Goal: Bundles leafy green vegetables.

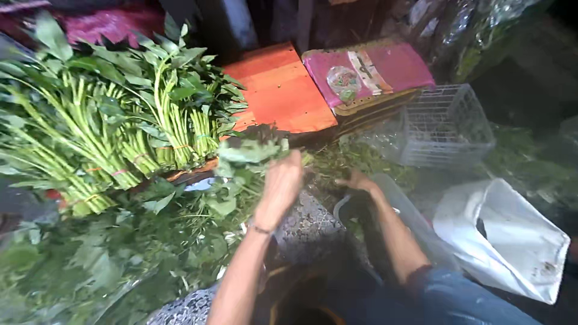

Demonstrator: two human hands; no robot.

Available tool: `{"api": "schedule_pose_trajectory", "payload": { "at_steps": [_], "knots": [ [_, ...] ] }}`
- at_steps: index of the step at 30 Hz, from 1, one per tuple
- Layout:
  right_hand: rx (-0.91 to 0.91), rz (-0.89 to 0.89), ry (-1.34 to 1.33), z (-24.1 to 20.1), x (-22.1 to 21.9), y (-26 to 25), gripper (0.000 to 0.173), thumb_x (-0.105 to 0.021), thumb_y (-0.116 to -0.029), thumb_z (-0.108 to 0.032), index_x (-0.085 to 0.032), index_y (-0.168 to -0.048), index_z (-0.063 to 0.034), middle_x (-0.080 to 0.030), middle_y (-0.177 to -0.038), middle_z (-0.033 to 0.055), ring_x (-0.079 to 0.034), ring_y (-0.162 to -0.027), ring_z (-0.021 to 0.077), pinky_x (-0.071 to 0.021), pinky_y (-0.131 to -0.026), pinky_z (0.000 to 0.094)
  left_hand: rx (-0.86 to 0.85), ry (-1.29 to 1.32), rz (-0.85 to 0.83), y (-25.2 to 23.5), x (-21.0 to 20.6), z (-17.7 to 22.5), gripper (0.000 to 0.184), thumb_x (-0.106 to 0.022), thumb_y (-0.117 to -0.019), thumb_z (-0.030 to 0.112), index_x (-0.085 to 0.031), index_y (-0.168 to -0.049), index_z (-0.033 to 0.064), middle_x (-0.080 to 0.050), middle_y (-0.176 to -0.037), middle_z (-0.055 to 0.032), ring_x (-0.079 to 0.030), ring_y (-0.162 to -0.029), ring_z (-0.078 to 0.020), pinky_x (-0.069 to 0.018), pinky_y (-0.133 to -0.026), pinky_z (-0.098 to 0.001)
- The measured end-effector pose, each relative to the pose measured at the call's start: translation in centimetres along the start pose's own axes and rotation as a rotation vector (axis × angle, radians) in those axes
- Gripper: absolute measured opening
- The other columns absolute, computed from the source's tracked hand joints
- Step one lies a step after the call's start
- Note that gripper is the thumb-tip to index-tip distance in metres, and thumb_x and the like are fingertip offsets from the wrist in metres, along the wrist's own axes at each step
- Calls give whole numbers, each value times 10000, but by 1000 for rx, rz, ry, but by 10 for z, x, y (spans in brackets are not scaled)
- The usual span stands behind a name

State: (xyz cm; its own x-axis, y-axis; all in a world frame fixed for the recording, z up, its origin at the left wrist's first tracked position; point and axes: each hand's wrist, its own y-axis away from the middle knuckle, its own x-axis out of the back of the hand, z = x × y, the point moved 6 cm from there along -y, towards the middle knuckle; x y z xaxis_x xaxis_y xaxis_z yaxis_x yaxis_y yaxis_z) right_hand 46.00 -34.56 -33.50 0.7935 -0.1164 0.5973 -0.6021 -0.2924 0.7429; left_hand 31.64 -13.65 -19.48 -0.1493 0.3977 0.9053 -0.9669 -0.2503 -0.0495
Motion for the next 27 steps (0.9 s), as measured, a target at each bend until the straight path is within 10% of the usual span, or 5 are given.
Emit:
{"api": "schedule_pose_trajectory", "payload": {
  "at_steps": [5,9,14,19,27],
  "knots": [
    [-98,88,249,-26,30,10,460,-573,-1032,-242,-553,-1413,14,-543,-1435,297,-505,-1347,486,-387,-1060,698,192,-78,408,95,125,-47,364,-567,-949,108,-576,-1240,-112,-686,-982,-293,-691,-889,-476,-547,-772,-631],
    [340,355,23,-110,67,7,426,-548,-1059,-212,-558,-1476,-125,-630,-1341,257,-592,-1244,471,-436,-1018,680,229,-232,570,141,172,-43,390,-514,-1005,131,-519,-1224,-191,-662,-1010,-338,-690,-874,-404,-561,-780,-501],
    [905,466,-155,-204,122,-43,431,-653,-1006,-265,-639,-1384,-57,-571,-1441,218,-522,-1349,407,-393,-1132,605,408,-305,528,137,184,-26,408,-573,-934,33,-514,-1259,-207,-638,-1056,-409,-645,-948,-577,-502,-816,-658],
    [385,980,-751,-153,219,-111,355,-607,-974,-139,-621,-1280,41,-594,-1346,279,-568,-1281,411,-461,-1078,557,489,-320,494,147,173,-34,402,-590,-935,53,-535,-1247,-194,-665,-1017,-375,-674,-919,-546,-523,-800,-655],
    [202,748,-723,-134,227,-136,431,-689,-955,-237,-636,-1279,43,-611,-1324,296,-572,-1270,449,-453,-1042,632,440,-232,462,140,143,-45,392,-606,-899,34,-550,-1219,-185,-676,-907,-345,-680,-830,-547,-535,-751,-659]
  ]
}}
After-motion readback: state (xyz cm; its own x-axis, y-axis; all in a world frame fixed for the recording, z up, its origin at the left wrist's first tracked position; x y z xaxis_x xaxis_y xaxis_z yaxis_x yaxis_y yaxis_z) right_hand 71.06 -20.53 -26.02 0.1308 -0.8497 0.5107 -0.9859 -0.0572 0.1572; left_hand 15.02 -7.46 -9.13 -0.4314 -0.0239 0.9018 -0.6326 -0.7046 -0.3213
